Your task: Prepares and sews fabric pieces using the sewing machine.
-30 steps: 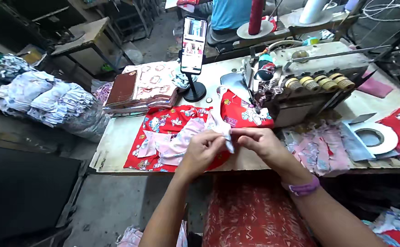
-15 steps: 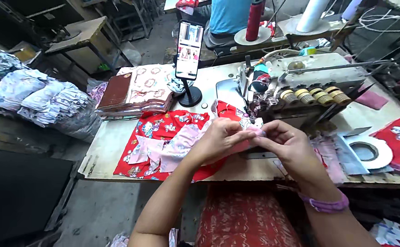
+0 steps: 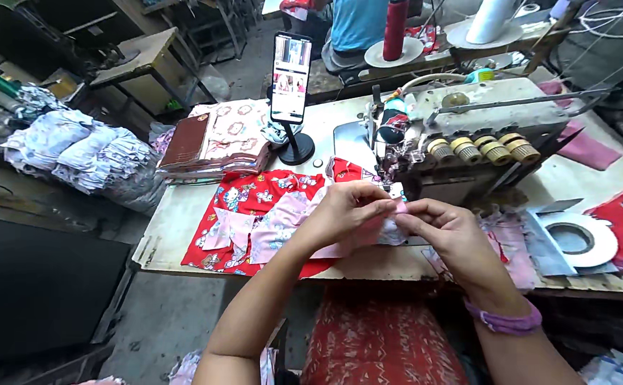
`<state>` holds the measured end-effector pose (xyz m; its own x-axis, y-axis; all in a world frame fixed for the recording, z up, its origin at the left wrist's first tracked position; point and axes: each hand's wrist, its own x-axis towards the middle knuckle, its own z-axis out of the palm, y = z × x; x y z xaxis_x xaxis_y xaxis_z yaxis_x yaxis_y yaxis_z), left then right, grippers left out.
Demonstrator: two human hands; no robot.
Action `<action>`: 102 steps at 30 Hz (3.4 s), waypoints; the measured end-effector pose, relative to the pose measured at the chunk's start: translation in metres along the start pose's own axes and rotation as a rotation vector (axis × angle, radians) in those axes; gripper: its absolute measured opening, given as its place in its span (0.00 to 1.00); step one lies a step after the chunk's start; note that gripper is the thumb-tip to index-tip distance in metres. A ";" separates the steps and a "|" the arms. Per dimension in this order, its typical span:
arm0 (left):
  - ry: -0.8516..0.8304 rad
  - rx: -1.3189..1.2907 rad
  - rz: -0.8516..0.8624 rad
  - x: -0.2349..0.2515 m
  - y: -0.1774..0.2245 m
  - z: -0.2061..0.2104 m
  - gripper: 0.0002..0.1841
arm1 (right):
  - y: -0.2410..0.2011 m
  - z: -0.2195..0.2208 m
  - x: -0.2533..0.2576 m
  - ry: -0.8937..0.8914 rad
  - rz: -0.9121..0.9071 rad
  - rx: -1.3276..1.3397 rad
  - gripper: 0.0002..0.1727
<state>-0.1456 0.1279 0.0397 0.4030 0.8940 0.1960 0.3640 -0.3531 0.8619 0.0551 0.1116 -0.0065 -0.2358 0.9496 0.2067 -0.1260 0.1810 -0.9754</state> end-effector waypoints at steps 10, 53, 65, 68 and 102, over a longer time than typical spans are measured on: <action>0.045 -0.007 -0.030 -0.023 -0.008 -0.015 0.05 | 0.016 0.027 -0.013 -0.051 0.049 0.002 0.06; 0.248 0.359 0.286 -0.014 -0.057 0.034 0.04 | 0.046 -0.002 0.001 0.140 -0.399 -0.899 0.22; 0.314 0.322 0.263 -0.009 -0.053 0.038 0.05 | 0.053 -0.003 -0.007 0.202 0.070 -0.456 0.14; 0.387 0.415 0.222 -0.007 -0.047 0.042 0.04 | 0.054 -0.004 -0.010 0.199 0.026 -0.370 0.06; 0.419 0.593 0.153 0.017 -0.044 0.040 0.09 | 0.029 -0.011 -0.009 0.089 0.242 -0.166 0.31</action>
<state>-0.1214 0.1481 -0.0138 0.1740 0.8114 0.5580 0.7696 -0.4655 0.4370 0.0640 0.1110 -0.0376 -0.1532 0.9876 -0.0333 0.0847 -0.0204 -0.9962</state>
